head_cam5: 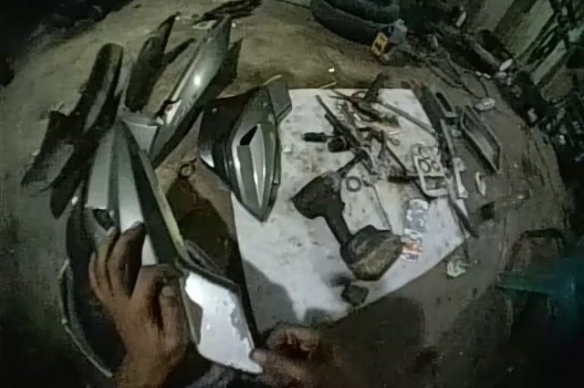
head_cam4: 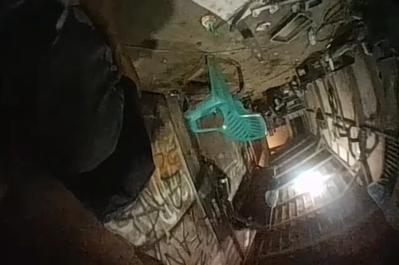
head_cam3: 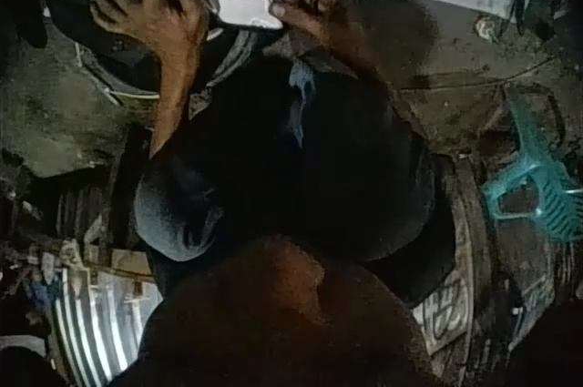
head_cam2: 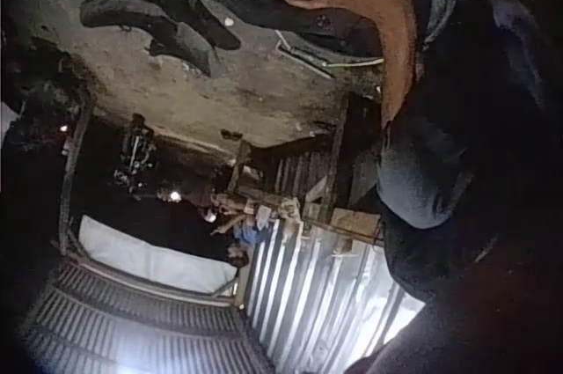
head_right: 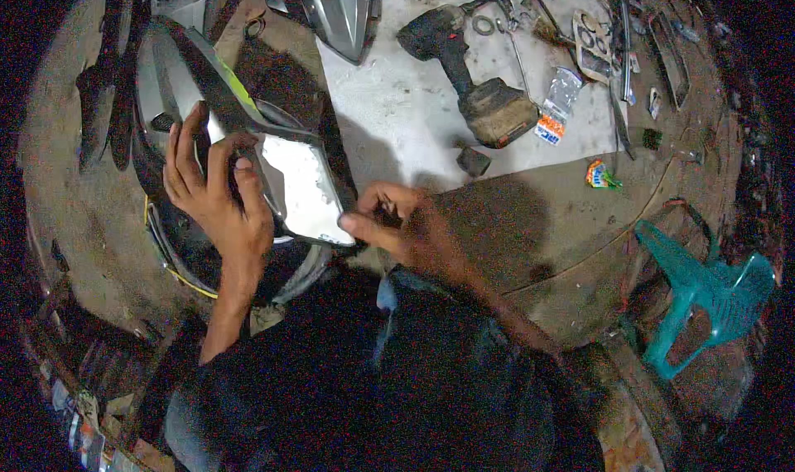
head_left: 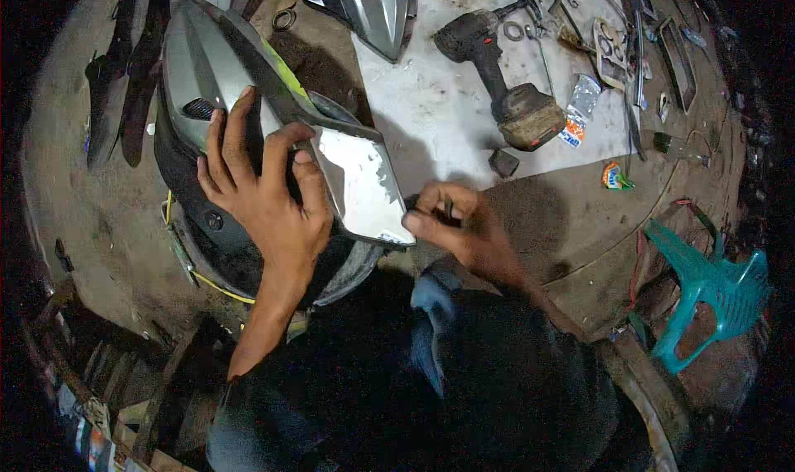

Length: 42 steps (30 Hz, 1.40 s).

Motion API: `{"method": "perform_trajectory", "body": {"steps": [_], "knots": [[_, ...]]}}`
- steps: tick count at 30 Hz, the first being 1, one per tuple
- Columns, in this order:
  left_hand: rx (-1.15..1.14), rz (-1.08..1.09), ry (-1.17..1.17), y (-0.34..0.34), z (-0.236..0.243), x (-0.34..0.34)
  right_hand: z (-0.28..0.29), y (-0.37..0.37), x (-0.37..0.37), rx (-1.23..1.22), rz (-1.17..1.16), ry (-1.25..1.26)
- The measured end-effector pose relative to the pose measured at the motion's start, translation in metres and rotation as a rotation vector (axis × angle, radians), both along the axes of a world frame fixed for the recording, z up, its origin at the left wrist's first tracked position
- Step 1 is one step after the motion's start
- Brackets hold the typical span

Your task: The person is using a small scraper tool to clean or repair a damaged section of a motorcycle body panel.

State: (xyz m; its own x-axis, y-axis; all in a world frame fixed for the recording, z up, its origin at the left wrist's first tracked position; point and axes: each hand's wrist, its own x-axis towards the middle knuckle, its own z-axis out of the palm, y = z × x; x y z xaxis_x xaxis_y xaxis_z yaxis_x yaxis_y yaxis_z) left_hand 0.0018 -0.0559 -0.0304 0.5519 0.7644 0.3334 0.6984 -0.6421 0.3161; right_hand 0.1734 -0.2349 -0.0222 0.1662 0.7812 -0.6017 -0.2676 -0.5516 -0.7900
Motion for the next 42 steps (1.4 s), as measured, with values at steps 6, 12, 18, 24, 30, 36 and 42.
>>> {"method": "perform_trajectory", "body": {"steps": [6, 12, 18, 24, 30, 36, 42], "knots": [[0.000, -0.015, 0.016, -0.003, 0.004, 0.014, -0.010, 0.029, 0.011, 0.028, -0.130, -0.043], [0.024, -0.029, -0.024, -0.001, 0.001, 0.004, -0.005, 0.016, 0.005, 0.065, -0.305, -0.041], [0.041, -0.036, -0.013, -0.001, -0.002, 0.005, 0.003, 0.007, 0.012, 0.195, 0.020, -0.319], [0.040, -0.040, -0.002, -0.003, 0.001, 0.004, -0.005, 0.009, 0.007, 0.191, -0.150, 0.079], [0.046, -0.048, 0.013, -0.003, 0.004, 0.007, -0.015, 0.014, 0.002, 0.254, -0.183, -0.033], [0.054, -0.052, 0.001, -0.002, 0.002, 0.005, -0.023, 0.013, -0.003, 0.287, -0.189, -0.107], [0.055, -0.055, 0.011, -0.001, 0.003, 0.007, -0.025, 0.010, -0.005, 0.265, -0.160, -0.135]]}}
